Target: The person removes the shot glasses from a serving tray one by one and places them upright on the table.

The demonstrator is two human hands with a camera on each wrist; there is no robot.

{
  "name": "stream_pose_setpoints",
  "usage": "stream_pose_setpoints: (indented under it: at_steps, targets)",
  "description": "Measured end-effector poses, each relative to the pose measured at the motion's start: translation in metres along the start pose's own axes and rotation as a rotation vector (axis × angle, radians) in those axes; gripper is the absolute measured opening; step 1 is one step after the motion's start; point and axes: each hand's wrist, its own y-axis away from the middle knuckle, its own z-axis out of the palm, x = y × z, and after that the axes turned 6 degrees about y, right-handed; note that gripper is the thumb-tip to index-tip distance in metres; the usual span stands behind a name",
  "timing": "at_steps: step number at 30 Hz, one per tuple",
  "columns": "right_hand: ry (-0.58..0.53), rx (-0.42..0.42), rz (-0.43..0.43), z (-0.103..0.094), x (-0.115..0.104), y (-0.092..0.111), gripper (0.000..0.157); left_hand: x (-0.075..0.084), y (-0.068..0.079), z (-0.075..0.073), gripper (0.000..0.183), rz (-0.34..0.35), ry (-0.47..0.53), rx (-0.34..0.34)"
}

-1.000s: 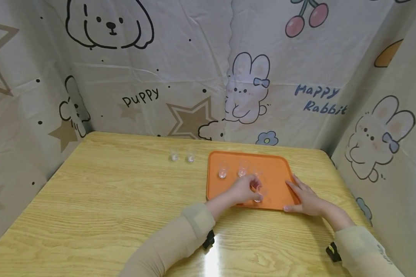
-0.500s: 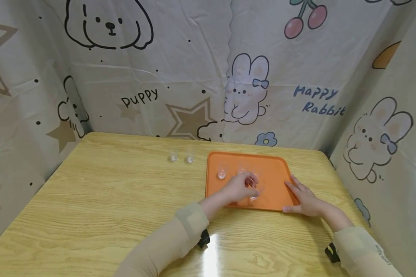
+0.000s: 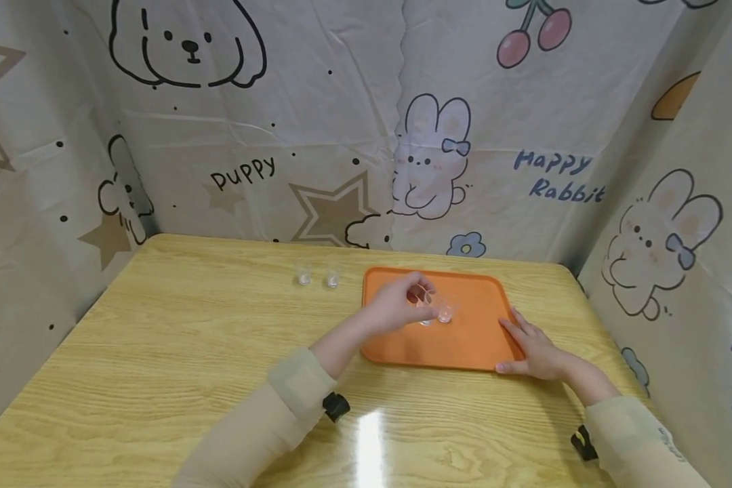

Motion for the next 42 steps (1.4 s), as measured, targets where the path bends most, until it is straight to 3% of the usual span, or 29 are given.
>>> stream_pose_setpoints:
  at_steps: [11, 19, 27, 32, 37, 42]
  targets:
    - [-0.007, 0.003, -0.013, -0.001, 0.001, 0.000, 0.099, 0.018, 0.017, -0.068, 0.036, 0.040, -0.006, 0.104]
    - [-0.003, 0.008, -0.004, 0.000, 0.000, 0.000, 0.099, 0.010, 0.028, -0.116, 0.037, 0.034, 0.001, 0.244]
    - [-0.004, 0.016, 0.000, 0.000, 0.000, 0.001, 0.099, -0.020, 0.038, -0.160, 0.041, -0.024, -0.034, 0.351]
    - [-0.008, 0.020, -0.002, 0.001, 0.001, 0.001, 0.098, -0.048, 0.041, -0.183, 0.044, -0.047, -0.057, 0.449]
    - [-0.011, 0.019, 0.002, 0.002, 0.002, 0.001, 0.098, -0.082, 0.046, -0.195, 0.041, -0.091, -0.073, 0.530]
    - [-0.008, 0.020, 0.005, 0.001, 0.001, 0.001, 0.098, -0.116, 0.053, -0.199, 0.043, -0.165, -0.063, 0.550]
